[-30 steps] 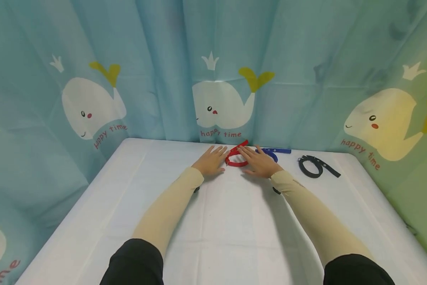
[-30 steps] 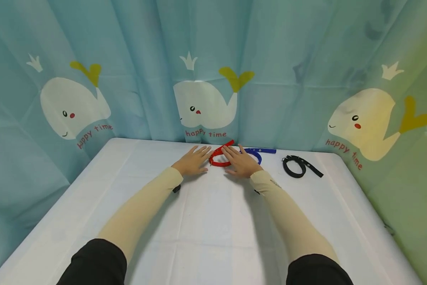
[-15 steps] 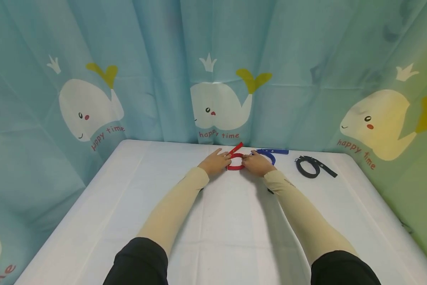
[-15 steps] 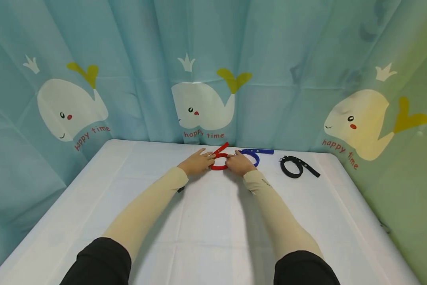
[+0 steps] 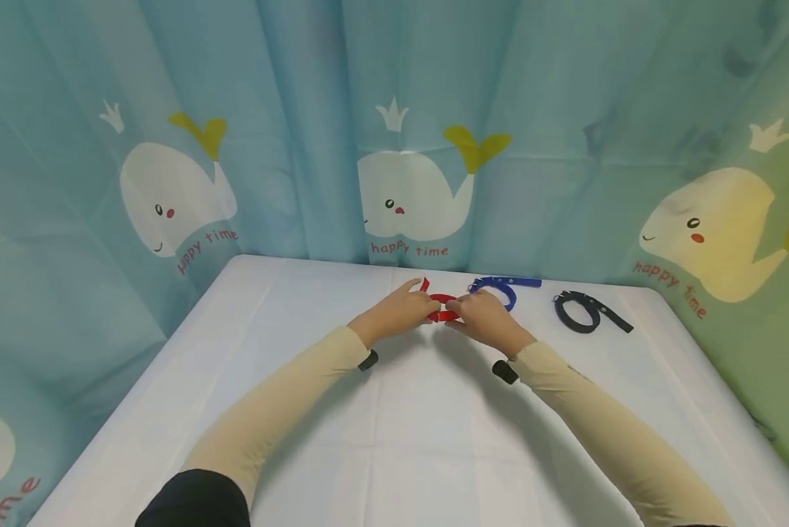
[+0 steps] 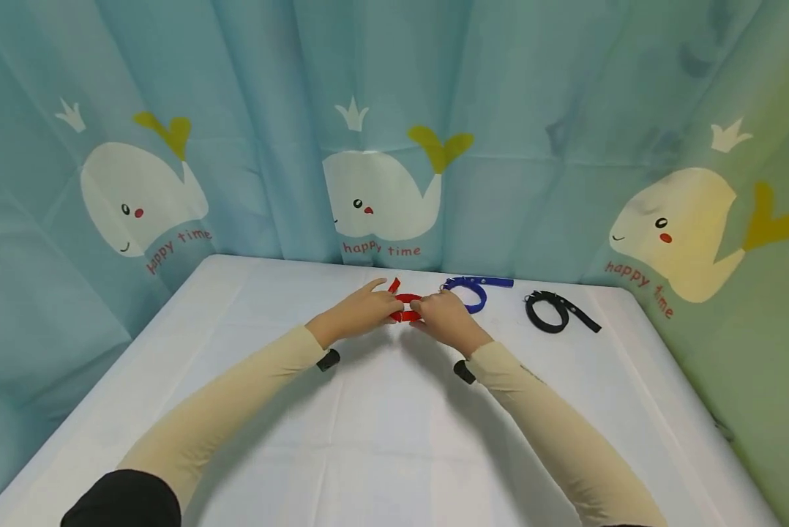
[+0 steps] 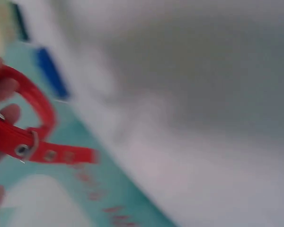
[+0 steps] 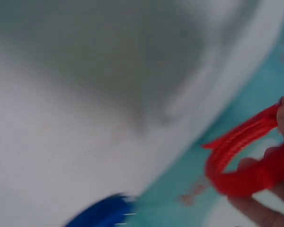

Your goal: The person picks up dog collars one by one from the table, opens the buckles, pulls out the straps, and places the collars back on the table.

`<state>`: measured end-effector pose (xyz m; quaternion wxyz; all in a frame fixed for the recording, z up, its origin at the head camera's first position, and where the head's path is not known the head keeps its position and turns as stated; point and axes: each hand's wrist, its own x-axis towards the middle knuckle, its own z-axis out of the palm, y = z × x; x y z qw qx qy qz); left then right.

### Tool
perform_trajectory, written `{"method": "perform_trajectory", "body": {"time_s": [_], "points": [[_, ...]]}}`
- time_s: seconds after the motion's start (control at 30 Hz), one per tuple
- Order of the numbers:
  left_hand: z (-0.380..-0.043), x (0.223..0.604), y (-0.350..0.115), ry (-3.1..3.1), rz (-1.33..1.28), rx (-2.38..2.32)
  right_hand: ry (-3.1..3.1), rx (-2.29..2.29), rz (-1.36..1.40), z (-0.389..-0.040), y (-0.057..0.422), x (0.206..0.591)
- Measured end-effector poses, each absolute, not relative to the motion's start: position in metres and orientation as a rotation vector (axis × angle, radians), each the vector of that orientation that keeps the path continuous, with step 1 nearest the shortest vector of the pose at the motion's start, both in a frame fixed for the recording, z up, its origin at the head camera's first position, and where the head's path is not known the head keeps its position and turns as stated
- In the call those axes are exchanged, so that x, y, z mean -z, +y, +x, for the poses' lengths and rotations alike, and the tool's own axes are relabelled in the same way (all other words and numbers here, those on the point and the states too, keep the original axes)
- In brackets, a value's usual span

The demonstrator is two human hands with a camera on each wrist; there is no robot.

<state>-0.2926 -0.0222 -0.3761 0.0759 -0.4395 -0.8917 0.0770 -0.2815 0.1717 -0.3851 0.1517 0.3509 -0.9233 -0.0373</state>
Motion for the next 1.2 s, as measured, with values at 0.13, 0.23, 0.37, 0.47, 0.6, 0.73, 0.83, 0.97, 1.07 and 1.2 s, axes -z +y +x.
{"method": "perform_trajectory", "body": {"time_s": [0.13, 0.23, 0.37, 0.47, 0.6, 0.73, 0.83, 0.97, 1.07, 1.2], "points": [[-0.254, 0.357, -0.030, -2.568, -1.355, 0.005, -2.487, -0.099, 0.966, -0.239, 0.173, 0.369], [-0.232, 0.344, -0.038, -2.469, -1.387, 0.161, -2.350, -0.246, 0.953, -0.211, 0.177, 0.358], [-0.216, 0.329, -0.047, -2.379, -1.374, 0.265, -2.243, -0.419, 0.958, -0.190, 0.180, 0.347], [-0.207, 0.322, -0.050, -2.335, -1.327, 0.257, -2.229, -0.489, 0.971, -0.186, 0.177, 0.342], [-0.198, 0.317, -0.049, -2.285, -1.281, 0.187, -2.198, -0.545, 1.003, -0.182, 0.170, 0.334], [-0.192, 0.314, -0.050, -2.246, -1.224, 0.154, -2.084, -0.535, 1.040, -0.178, 0.163, 0.326], [-0.191, 0.312, -0.052, -2.252, -1.169, 0.213, -2.018, -0.558, 1.031, -0.175, 0.161, 0.320], [-0.191, 0.310, -0.056, -2.280, -1.125, 0.327, -2.021, -0.649, 1.011, -0.173, 0.165, 0.315], [-0.189, 0.309, -0.056, -2.269, -1.117, 0.373, -2.040, -0.673, 1.007, -0.174, 0.167, 0.314], [-0.186, 0.306, -0.054, -2.233, -1.105, 0.386, -2.055, -0.705, 1.018, -0.175, 0.166, 0.312]]}}
